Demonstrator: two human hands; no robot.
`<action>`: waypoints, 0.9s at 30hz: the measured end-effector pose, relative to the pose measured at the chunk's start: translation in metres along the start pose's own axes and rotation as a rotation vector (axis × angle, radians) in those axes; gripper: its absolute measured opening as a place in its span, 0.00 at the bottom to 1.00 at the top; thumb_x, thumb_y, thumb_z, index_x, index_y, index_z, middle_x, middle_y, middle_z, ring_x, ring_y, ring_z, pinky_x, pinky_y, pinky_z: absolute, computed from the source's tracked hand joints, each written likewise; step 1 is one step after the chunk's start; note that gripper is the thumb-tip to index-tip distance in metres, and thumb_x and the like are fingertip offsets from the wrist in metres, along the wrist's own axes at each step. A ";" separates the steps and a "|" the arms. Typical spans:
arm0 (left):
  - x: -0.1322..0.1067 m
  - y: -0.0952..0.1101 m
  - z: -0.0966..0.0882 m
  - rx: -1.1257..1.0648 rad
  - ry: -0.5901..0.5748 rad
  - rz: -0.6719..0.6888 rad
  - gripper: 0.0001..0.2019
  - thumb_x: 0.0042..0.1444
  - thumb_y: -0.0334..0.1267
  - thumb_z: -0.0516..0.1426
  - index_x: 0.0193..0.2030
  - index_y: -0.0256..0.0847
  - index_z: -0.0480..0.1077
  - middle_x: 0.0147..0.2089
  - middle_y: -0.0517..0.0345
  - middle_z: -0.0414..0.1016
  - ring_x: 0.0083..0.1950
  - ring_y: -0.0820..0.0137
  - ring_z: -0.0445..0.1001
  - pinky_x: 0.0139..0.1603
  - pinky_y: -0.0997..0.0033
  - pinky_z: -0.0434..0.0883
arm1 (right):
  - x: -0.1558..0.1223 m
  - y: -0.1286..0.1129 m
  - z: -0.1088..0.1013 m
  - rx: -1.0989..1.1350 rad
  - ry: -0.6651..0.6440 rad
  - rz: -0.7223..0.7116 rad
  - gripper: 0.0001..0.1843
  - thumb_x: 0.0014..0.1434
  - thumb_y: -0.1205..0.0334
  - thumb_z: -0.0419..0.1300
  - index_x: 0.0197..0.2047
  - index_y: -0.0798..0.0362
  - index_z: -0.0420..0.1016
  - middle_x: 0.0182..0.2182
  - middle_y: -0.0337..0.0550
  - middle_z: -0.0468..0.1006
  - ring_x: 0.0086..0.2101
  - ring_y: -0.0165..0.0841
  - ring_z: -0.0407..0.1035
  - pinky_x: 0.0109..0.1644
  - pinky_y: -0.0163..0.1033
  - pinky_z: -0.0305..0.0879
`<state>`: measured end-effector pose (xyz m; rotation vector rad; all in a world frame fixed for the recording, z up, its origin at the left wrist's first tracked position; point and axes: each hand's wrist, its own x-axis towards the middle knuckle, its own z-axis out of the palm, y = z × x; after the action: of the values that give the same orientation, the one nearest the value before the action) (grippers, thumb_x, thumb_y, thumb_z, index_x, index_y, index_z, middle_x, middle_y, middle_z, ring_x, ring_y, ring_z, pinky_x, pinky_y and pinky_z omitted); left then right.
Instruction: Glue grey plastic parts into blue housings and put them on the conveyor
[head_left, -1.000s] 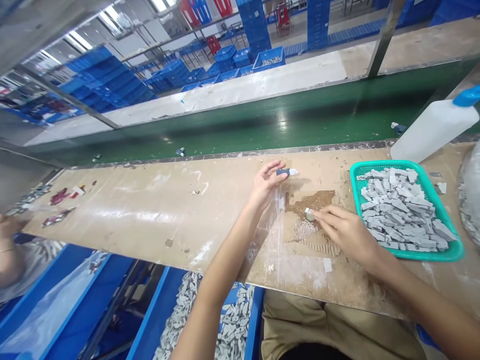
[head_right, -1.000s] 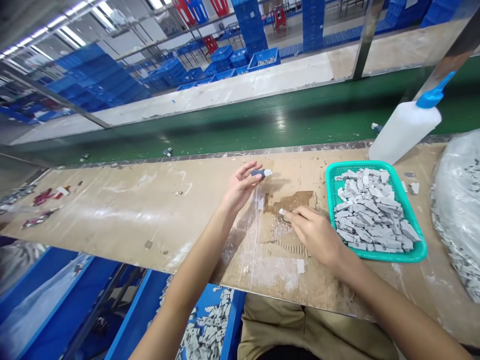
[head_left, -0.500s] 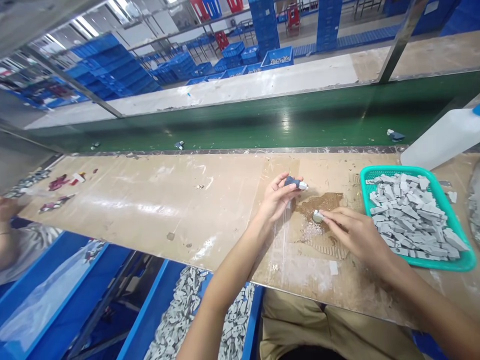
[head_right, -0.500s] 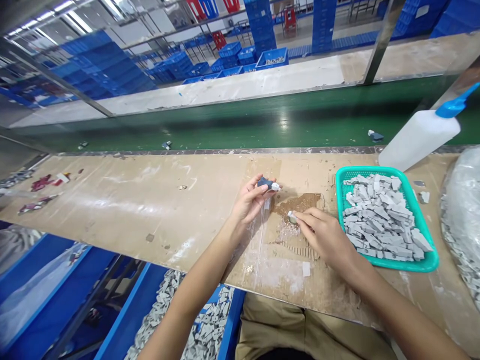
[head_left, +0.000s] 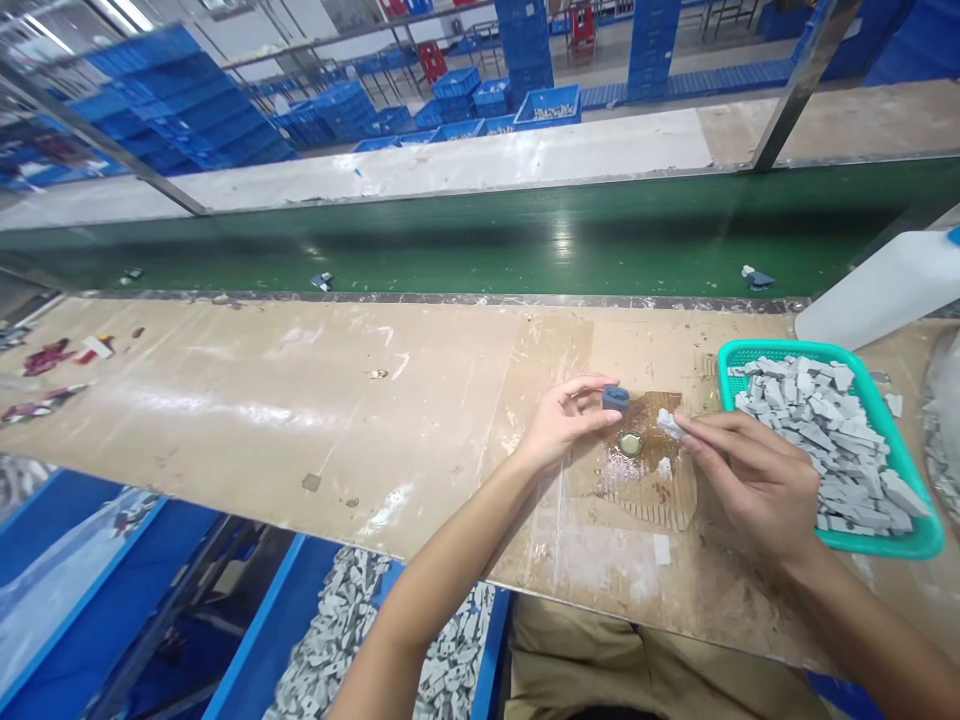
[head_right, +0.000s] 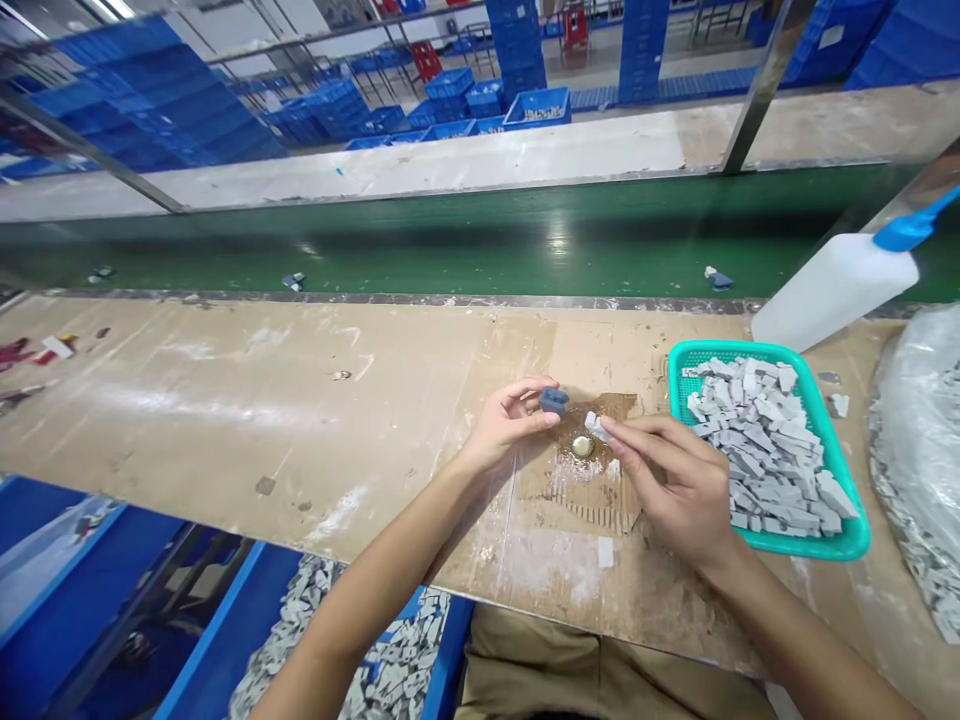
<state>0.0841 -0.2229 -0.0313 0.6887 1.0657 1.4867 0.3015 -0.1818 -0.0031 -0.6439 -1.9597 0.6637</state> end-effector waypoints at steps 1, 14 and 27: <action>-0.002 -0.002 0.002 0.003 -0.030 -0.001 0.21 0.37 0.33 0.75 0.41 0.39 0.80 0.45 0.53 0.81 0.45 0.70 0.79 0.50 0.67 0.74 | 0.000 0.000 0.000 0.004 0.002 0.004 0.27 0.60 0.76 0.64 0.56 0.36 0.79 0.39 0.37 0.83 0.36 0.28 0.76 0.39 0.35 0.75; -0.017 -0.006 0.018 0.084 -0.149 -0.138 0.28 0.39 0.37 0.74 0.50 0.41 0.79 0.43 0.52 0.85 0.45 0.65 0.83 0.58 0.58 0.76 | 0.003 -0.001 0.002 0.025 -0.052 -0.018 0.26 0.60 0.77 0.63 0.56 0.41 0.80 0.39 0.40 0.82 0.37 0.30 0.77 0.38 0.36 0.74; -0.019 -0.001 0.021 0.105 -0.146 -0.146 0.22 0.39 0.35 0.73 0.41 0.38 0.73 0.39 0.55 0.84 0.43 0.67 0.83 0.51 0.63 0.78 | 0.004 -0.001 0.000 -0.014 -0.112 -0.030 0.27 0.60 0.78 0.63 0.56 0.40 0.79 0.38 0.39 0.81 0.36 0.28 0.75 0.37 0.33 0.72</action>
<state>0.1071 -0.2366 -0.0210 0.7647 1.0642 1.2434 0.3001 -0.1795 -0.0002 -0.5954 -2.0755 0.6808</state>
